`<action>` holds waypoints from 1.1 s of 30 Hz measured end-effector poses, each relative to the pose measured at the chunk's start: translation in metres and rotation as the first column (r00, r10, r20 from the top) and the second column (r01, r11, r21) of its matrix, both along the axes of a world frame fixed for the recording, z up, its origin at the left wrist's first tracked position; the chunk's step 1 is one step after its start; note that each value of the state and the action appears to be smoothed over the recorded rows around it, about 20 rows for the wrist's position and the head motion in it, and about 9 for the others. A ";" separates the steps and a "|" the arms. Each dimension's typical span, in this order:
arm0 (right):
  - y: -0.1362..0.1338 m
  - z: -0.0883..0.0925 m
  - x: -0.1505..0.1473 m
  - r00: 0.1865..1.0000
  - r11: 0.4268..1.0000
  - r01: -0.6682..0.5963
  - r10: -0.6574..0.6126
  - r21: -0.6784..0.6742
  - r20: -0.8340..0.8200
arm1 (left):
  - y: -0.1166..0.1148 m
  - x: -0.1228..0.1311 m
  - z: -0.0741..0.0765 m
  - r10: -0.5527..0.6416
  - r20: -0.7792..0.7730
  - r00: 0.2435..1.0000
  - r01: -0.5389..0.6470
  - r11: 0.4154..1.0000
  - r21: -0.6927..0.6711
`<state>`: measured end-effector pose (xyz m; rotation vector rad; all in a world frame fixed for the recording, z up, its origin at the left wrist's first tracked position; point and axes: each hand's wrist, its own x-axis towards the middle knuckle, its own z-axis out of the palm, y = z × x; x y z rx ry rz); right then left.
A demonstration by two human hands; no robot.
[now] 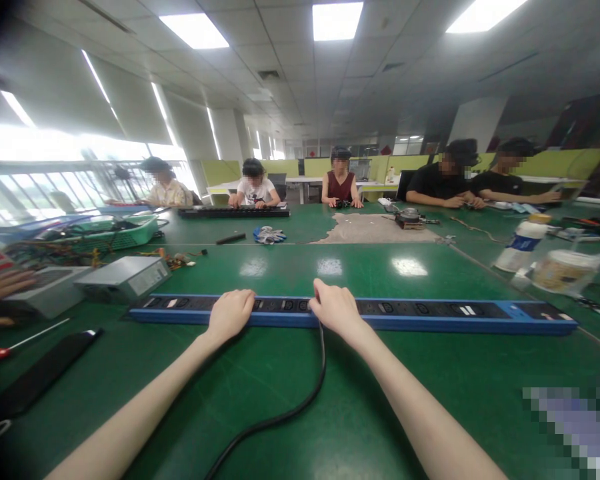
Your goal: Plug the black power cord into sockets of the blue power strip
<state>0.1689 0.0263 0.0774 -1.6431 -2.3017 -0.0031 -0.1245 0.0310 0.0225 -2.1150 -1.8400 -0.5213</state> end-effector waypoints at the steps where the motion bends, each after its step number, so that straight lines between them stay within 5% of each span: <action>1: -0.001 -0.001 0.000 1.000 1.000 0.000 0.000 -0.001 -0.002 | 0.000 0.000 0.000 -0.004 0.004 1.000 0.004 1.000 0.000; 13: -0.010 -0.005 0.005 0.988 0.999 0.014 -0.021 -0.043 -0.154 | -0.008 0.010 -0.001 -0.013 0.057 0.998 0.010 0.999 0.048; 18: 0.002 0.007 0.018 0.926 0.995 0.042 -0.072 -0.088 -0.371 | -0.010 0.012 -0.003 -0.008 0.070 0.997 0.004 0.998 0.062; 26: -0.006 0.073 0.096 0.856 1.000 -0.017 0.014 -0.002 -0.517 | -0.010 0.013 -0.002 -0.016 0.082 0.996 0.010 0.997 0.074; 29: -0.008 0.072 0.138 0.876 0.992 -0.096 0.047 -0.078 -0.479 | -0.011 0.014 -0.003 -0.008 0.089 0.996 0.001 0.997 0.082; 33: 0.001 0.050 0.177 0.908 0.955 -0.192 0.084 -0.228 -0.411 | -0.011 0.016 -0.004 -0.001 0.100 0.995 -0.008 0.996 0.090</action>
